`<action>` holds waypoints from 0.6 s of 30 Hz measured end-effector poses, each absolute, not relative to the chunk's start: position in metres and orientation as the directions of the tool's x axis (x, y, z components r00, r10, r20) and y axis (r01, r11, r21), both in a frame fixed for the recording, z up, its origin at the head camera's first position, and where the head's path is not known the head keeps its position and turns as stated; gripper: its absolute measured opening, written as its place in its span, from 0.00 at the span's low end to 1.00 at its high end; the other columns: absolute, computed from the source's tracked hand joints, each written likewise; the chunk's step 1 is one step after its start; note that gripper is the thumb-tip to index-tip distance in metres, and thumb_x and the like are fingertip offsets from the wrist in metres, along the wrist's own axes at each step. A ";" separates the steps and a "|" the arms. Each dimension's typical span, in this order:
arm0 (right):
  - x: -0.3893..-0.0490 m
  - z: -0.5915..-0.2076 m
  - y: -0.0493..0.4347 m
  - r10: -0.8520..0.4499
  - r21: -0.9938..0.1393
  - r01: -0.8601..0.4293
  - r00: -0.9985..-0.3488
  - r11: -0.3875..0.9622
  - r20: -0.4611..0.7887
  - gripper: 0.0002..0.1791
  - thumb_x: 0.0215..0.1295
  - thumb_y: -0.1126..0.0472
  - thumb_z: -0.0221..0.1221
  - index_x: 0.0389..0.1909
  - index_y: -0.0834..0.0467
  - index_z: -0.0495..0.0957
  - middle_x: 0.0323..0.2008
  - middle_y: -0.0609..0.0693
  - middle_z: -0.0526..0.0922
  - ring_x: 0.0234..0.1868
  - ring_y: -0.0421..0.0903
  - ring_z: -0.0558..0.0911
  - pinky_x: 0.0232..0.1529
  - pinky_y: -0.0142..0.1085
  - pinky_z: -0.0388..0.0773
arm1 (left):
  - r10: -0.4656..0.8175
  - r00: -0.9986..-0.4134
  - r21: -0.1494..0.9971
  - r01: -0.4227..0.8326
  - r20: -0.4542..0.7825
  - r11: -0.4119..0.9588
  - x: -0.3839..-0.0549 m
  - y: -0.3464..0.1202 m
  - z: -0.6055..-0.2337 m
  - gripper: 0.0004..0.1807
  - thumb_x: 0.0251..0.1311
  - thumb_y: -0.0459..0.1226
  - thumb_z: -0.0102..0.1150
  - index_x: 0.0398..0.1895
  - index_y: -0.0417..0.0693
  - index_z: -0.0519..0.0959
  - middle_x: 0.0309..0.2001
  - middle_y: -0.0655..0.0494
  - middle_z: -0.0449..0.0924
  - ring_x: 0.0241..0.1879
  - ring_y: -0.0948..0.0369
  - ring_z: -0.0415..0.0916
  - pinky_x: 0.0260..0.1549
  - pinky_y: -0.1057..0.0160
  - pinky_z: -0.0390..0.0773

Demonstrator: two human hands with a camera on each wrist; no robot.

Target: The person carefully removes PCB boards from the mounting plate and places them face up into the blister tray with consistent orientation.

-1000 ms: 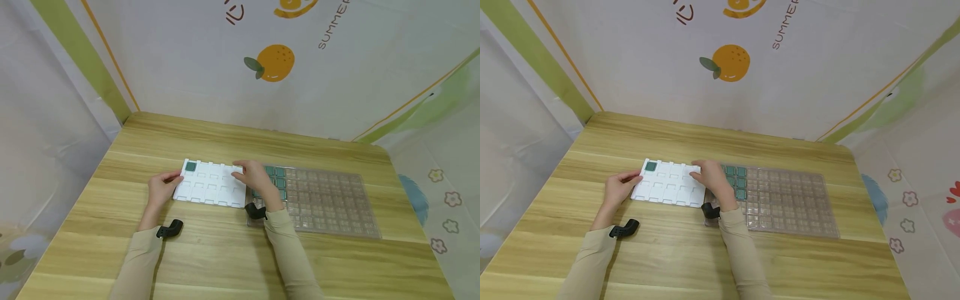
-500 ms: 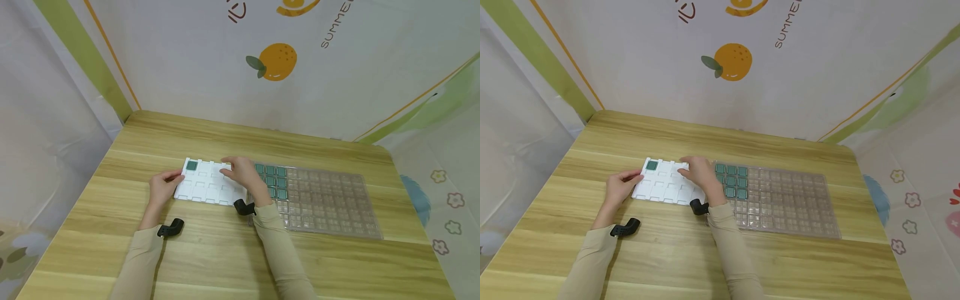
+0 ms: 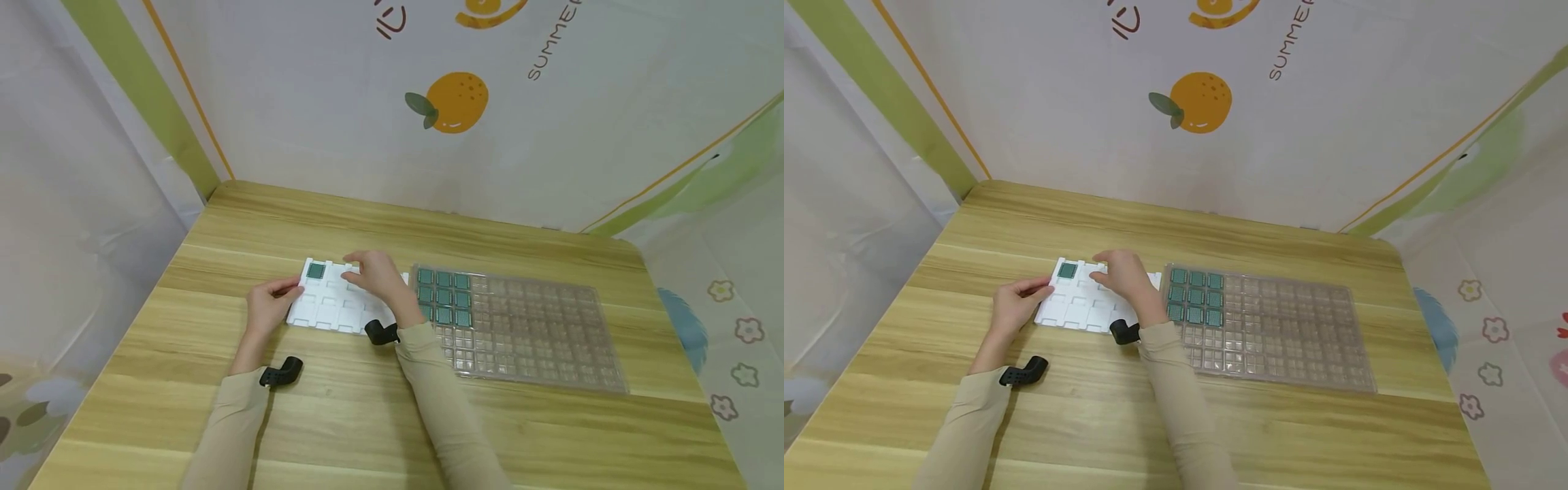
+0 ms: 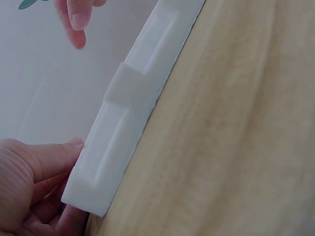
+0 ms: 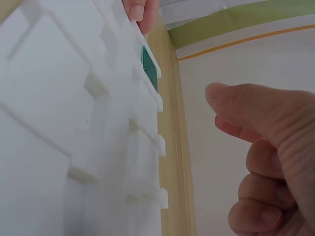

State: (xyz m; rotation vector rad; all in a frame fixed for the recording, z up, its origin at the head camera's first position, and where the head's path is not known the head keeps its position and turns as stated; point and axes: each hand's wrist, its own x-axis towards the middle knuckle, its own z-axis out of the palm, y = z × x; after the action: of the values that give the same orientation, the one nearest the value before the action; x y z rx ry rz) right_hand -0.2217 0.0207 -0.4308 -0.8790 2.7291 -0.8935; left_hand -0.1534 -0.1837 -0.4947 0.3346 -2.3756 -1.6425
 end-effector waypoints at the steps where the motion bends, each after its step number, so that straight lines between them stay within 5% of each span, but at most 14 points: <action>1: -0.222 -0.431 0.019 -0.573 -0.583 -0.489 -0.818 0.649 0.049 0.19 0.60 0.59 0.63 0.50 0.64 0.79 0.13 0.44 0.63 0.16 0.38 0.59 0.18 0.26 0.56 | -0.316 -0.947 0.937 -0.056 0.059 0.345 -0.153 -0.184 -0.494 0.10 0.53 0.27 0.64 0.40 0.31 0.82 0.38 0.35 0.82 0.26 0.80 0.71 0.25 0.80 0.71; 12: -0.227 -0.437 -0.003 -0.583 -0.559 -0.498 -0.812 0.663 0.033 0.18 0.60 0.59 0.64 0.49 0.64 0.80 0.08 0.42 0.58 0.12 0.35 0.57 0.16 0.24 0.55 | -0.313 -0.948 0.943 -0.056 0.052 0.327 -0.153 -0.183 -0.493 0.10 0.54 0.26 0.63 0.40 0.30 0.82 0.39 0.34 0.81 0.26 0.80 0.71 0.26 0.79 0.71; 18: -0.232 -0.442 -0.015 -0.579 -0.511 -0.499 -0.815 0.700 0.003 0.18 0.59 0.58 0.64 0.49 0.62 0.80 0.18 0.49 0.75 0.13 0.35 0.58 0.17 0.25 0.57 | -0.306 -0.951 0.948 -0.053 0.048 0.315 -0.153 -0.183 -0.493 0.11 0.54 0.27 0.63 0.41 0.30 0.82 0.39 0.34 0.81 0.27 0.80 0.72 0.27 0.80 0.72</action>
State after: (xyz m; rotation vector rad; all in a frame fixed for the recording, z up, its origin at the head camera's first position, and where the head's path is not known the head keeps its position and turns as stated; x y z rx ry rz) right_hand -0.2324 -0.0146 -0.4424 -0.8788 2.7489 -0.7566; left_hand -0.1526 -0.1828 -0.4925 0.3286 -2.3608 -1.6888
